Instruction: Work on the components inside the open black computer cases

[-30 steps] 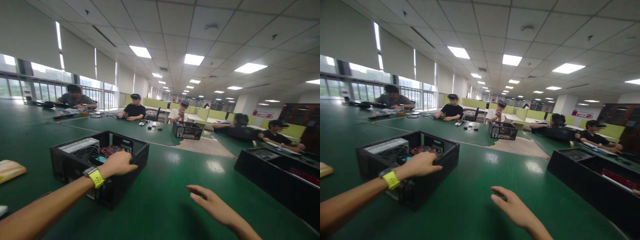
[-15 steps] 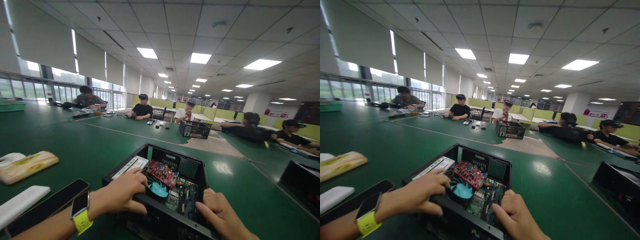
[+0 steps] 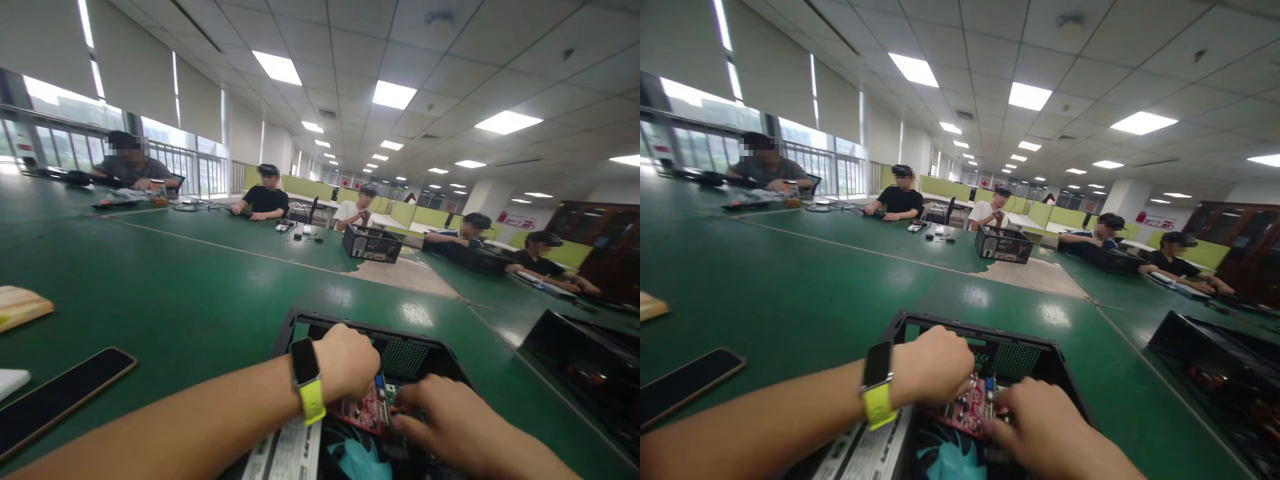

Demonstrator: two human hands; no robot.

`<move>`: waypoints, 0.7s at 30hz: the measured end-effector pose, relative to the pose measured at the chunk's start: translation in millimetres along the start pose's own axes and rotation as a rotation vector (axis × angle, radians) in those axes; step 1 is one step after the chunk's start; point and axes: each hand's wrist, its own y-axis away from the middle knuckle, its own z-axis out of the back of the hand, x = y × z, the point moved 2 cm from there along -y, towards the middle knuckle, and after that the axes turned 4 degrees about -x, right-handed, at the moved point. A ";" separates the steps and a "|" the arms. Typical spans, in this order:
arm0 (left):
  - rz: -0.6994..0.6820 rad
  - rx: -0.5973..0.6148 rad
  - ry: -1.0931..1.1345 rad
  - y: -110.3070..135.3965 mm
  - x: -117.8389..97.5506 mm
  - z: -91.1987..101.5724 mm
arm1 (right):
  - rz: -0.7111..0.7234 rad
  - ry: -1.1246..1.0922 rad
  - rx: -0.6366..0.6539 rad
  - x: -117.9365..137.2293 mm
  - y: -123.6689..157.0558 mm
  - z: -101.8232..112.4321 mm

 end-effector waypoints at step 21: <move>0.258 -0.432 0.070 -30.7 33.6 -14.0 | -0.450 -0.380 -0.116 -44.6 -11.5 19.5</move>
